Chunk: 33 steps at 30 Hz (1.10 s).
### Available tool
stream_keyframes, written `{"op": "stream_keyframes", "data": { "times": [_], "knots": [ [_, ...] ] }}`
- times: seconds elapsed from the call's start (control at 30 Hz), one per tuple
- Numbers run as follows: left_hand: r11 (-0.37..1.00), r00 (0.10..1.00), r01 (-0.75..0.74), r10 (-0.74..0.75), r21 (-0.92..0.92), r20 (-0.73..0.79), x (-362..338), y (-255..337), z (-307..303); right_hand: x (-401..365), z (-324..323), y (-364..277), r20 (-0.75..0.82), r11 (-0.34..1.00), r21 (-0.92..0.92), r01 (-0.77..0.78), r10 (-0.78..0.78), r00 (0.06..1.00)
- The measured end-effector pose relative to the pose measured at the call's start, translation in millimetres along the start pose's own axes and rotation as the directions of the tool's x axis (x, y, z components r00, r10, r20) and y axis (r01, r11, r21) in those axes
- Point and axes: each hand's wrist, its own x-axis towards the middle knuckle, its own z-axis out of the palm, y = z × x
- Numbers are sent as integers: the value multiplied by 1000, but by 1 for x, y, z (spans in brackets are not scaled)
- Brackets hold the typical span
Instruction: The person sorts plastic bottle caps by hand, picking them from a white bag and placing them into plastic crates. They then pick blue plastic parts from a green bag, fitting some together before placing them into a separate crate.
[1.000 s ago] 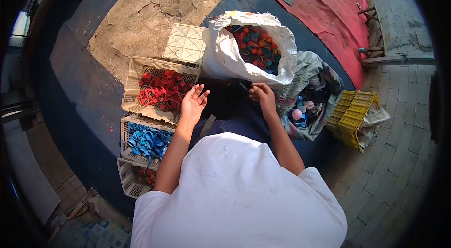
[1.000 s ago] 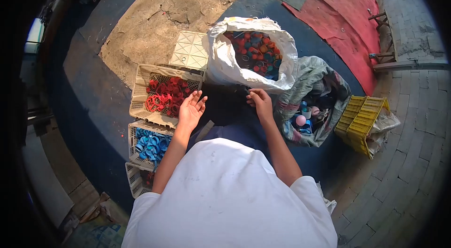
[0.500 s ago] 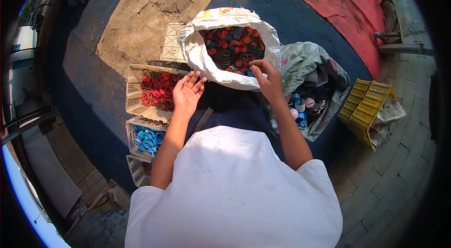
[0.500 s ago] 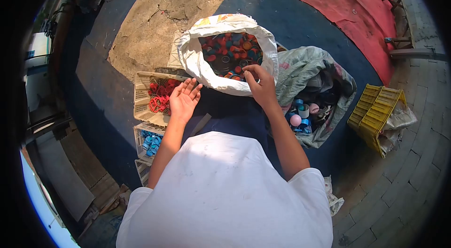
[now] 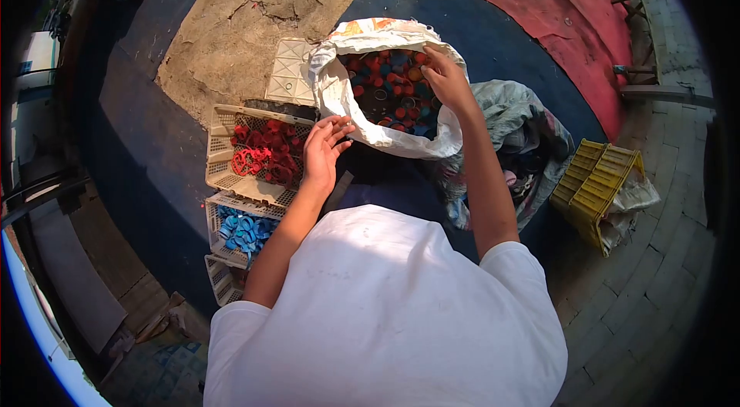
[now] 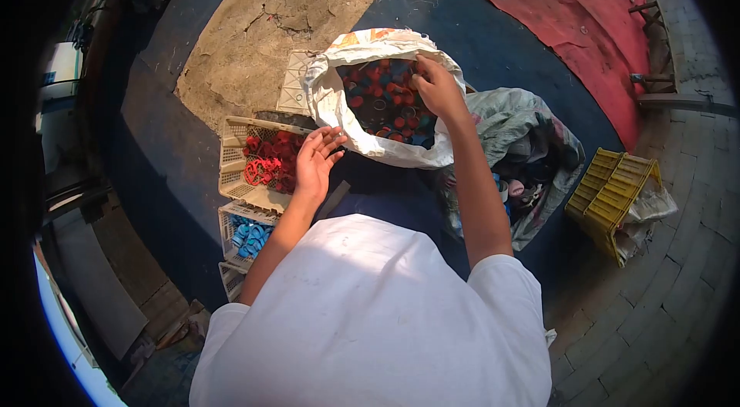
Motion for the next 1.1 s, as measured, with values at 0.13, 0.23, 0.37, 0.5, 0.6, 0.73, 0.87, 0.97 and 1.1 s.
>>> {"op": "stream_keyframes", "data": {
  "times": [0.13,0.23,0.37,0.5,0.6,0.73,0.87,0.97,1.1],
  "knots": [
    [989,998,-45,40,143,39,8,4,14,29,-6,-14,-54,997,-41,-68,65,996],
    [984,999,-25,19,175,34,8,1,18,43,-7,-10,-36,989,-126,-83,79,996],
    [977,999,-35,26,210,44,9,-2,10,53,-5,-18,-29,965,-214,-149,147,989],
    [967,999,15,-26,256,38,14,0,-1,57,2,-25,-71,945,-316,-90,71,995],
    [950,998,40,-52,310,31,17,3,-10,68,1,-12,-74,950,-295,-100,82,994],
    [972,998,35,-46,232,44,15,9,-9,66,12,6,-139,946,-323,22,-71,988],
    [933,992,-103,72,344,100,16,9,-6,10,33,-37,-257,916,-384,114,-225,940],
    [928,985,-156,120,338,126,17,17,-1,-23,53,-43,-269,962,-267,57,-132,954],
    [962,987,-135,108,237,121,17,23,3,-8,62,-27,-67,846,-433,-312,314,947]
  ]
}}
